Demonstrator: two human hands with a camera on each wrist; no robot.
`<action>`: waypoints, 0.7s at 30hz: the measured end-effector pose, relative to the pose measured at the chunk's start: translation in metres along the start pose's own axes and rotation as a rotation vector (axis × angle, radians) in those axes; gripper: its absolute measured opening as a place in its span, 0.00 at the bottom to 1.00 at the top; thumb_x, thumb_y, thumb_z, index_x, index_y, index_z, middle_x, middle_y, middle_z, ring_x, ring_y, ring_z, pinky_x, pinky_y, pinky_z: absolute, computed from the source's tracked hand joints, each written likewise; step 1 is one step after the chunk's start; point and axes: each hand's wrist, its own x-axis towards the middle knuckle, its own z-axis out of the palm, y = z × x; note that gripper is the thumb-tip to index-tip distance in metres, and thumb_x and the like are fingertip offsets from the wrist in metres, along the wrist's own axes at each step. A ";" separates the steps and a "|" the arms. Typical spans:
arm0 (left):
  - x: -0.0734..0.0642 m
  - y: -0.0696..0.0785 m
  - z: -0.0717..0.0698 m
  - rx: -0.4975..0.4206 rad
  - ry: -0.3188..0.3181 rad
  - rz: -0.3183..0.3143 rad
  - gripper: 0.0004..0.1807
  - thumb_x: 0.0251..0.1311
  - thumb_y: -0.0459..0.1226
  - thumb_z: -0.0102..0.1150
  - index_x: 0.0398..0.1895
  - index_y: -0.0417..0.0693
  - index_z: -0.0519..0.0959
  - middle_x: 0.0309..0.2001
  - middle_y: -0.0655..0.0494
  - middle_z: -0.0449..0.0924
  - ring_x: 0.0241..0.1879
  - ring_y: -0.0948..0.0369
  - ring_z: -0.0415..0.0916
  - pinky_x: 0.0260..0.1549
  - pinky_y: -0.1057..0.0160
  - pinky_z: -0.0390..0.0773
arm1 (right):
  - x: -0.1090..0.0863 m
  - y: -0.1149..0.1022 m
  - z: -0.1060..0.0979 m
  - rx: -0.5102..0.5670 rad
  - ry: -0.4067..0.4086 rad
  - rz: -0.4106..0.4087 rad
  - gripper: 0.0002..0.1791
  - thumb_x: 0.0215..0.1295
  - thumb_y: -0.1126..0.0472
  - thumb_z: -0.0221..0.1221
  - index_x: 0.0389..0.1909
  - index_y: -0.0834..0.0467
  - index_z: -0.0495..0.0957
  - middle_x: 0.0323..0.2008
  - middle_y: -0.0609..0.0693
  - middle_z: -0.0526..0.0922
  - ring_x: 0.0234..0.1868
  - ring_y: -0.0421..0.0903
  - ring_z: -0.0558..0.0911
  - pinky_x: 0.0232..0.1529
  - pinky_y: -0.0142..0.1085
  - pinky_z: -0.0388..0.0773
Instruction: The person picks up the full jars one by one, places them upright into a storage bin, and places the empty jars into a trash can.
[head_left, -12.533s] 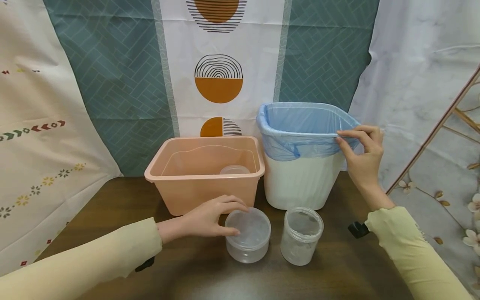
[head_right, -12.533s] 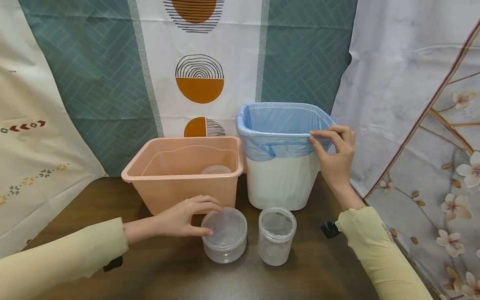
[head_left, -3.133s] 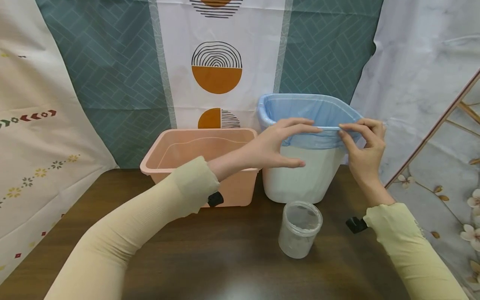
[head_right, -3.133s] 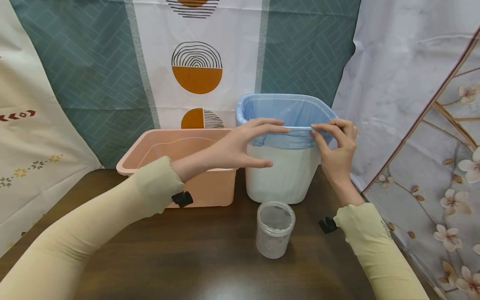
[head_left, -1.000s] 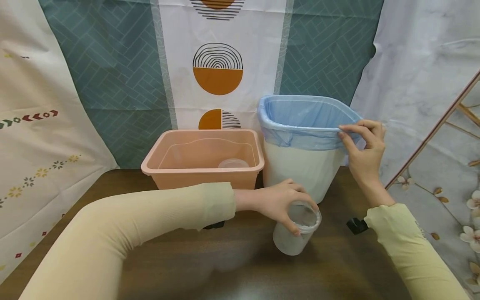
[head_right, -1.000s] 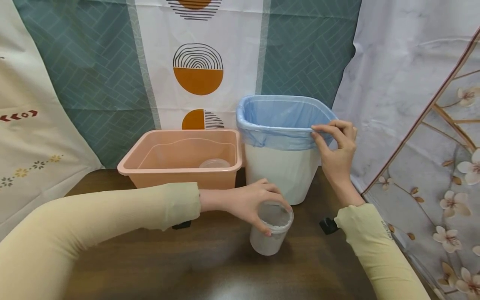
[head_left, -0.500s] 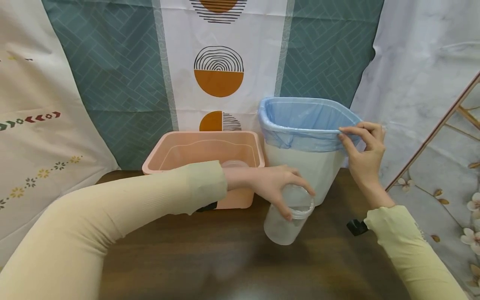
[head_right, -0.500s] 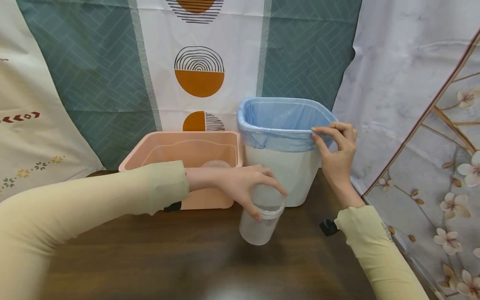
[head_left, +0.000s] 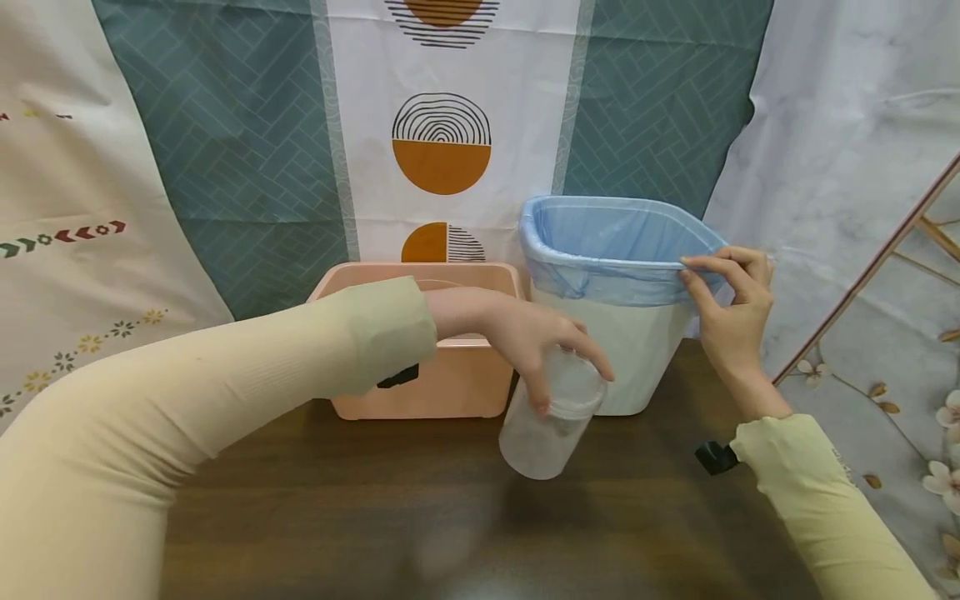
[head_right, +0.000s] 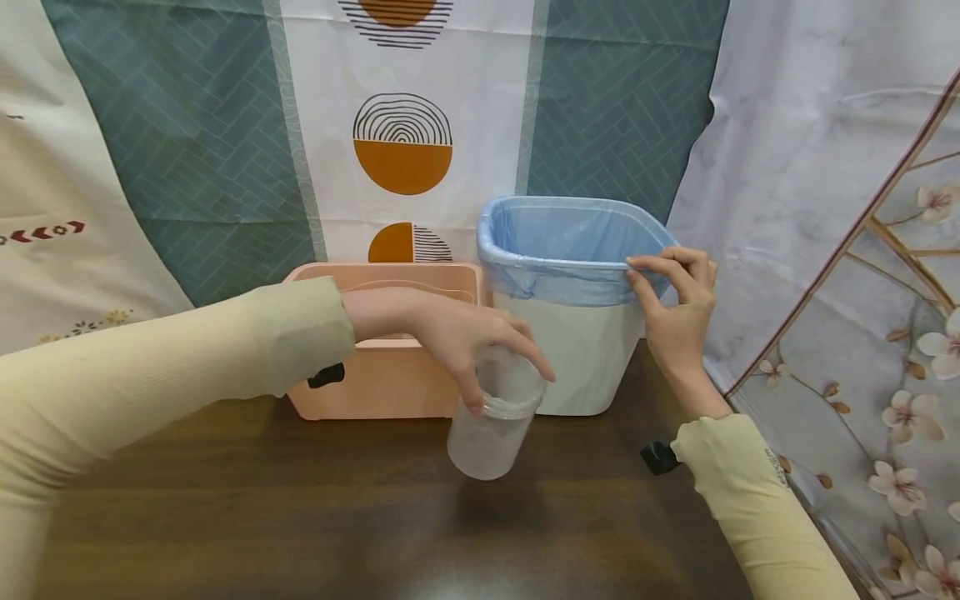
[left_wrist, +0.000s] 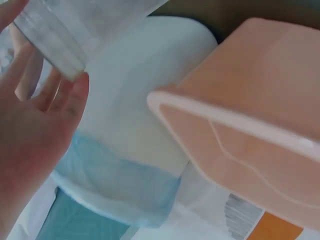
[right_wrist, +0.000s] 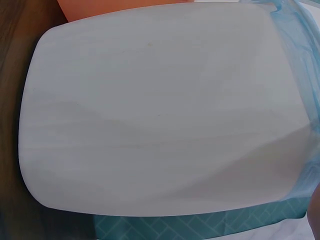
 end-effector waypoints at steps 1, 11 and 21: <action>-0.002 0.001 -0.003 0.000 -0.012 -0.005 0.42 0.52 0.41 0.72 0.72 0.64 0.66 0.69 0.57 0.64 0.68 0.59 0.61 0.67 0.63 0.65 | 0.000 0.001 0.000 -0.001 -0.001 0.000 0.07 0.58 0.74 0.65 0.37 0.71 0.85 0.39 0.28 0.72 0.48 0.31 0.68 0.59 0.30 0.57; -0.018 0.009 -0.034 0.059 -0.015 -0.069 0.44 0.52 0.39 0.72 0.74 0.66 0.63 0.68 0.56 0.62 0.66 0.56 0.61 0.65 0.60 0.67 | 0.000 -0.003 -0.001 0.000 -0.010 0.006 0.07 0.59 0.73 0.64 0.38 0.71 0.85 0.39 0.28 0.72 0.48 0.30 0.68 0.60 0.30 0.57; -0.032 0.020 -0.064 0.093 0.013 -0.140 0.42 0.52 0.38 0.71 0.72 0.66 0.65 0.71 0.58 0.60 0.69 0.57 0.60 0.64 0.61 0.69 | -0.001 0.011 -0.003 -0.016 -0.007 0.005 0.07 0.58 0.74 0.65 0.37 0.70 0.85 0.39 0.28 0.72 0.49 0.31 0.69 0.60 0.31 0.56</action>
